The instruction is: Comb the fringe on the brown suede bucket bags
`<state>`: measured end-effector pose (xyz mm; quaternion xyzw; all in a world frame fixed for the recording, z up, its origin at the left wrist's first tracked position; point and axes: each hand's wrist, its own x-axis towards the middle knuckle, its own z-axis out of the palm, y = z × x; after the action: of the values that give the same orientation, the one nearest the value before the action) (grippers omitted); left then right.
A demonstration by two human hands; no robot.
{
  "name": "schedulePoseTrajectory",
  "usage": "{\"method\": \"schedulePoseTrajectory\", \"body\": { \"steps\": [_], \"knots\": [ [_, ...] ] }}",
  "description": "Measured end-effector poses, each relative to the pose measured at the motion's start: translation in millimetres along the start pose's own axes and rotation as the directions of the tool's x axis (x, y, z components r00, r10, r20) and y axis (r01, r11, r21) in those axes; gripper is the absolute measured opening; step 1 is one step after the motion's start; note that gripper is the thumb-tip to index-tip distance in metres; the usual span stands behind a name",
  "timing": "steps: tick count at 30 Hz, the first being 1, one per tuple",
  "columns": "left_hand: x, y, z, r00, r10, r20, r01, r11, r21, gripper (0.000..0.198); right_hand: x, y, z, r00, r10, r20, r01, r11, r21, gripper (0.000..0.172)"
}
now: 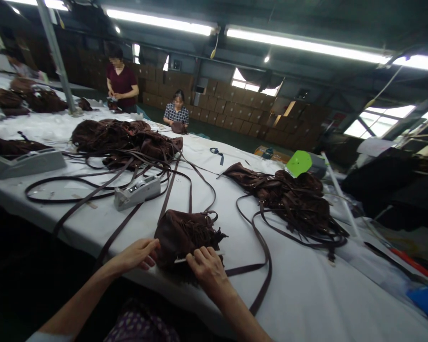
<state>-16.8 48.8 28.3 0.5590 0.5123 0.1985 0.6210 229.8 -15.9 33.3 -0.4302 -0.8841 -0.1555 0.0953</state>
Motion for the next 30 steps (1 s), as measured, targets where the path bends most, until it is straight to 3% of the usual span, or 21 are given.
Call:
{"method": "schedulePoseTrajectory", "body": {
  "steps": [4,7,11,17,20,24,27,30],
  "knots": [
    [27,7,26.1,0.957,0.264,-0.12,-0.209,0.915,0.345,0.047,-9,-5,24,0.999,0.034,-0.03,-0.035,0.999,-0.019,0.019],
    [52,13,48.9,0.925,0.316,-0.209,-0.196,0.871,0.449,0.038,-17,-2,41,0.996,0.047,-0.072,-0.05,0.998,-0.038,0.019],
    [69,15,56.9,0.925,0.296,-0.238,-0.169,0.882,0.441,0.037,-44,15,46,0.992,0.069,-0.101,-0.075,0.996,-0.051,0.02],
    [66,12,46.3,0.955,0.278,-0.098,-0.231,0.913,0.336,0.04,-99,39,44,0.987,0.124,-0.104,-0.127,0.991,-0.028,0.033],
    [70,14,41.8,0.933,0.318,-0.17,-0.254,0.914,0.315,0.037,-135,49,51,0.986,0.147,-0.077,-0.15,0.988,-0.039,0.036],
    [72,13,37.5,0.905,0.364,-0.22,-0.298,0.912,0.283,0.032,-174,57,54,0.959,0.237,-0.157,-0.248,0.967,-0.056,0.038],
    [60,2,38.7,0.91,0.371,-0.184,-0.319,0.912,0.258,0.032,-170,51,45,0.926,0.325,-0.19,-0.324,0.945,0.039,0.04],
    [39,-13,42.9,0.913,0.379,-0.152,-0.331,0.905,0.269,0.031,-136,38,30,0.887,0.392,-0.245,-0.364,0.919,0.153,0.034]
  ]
}}
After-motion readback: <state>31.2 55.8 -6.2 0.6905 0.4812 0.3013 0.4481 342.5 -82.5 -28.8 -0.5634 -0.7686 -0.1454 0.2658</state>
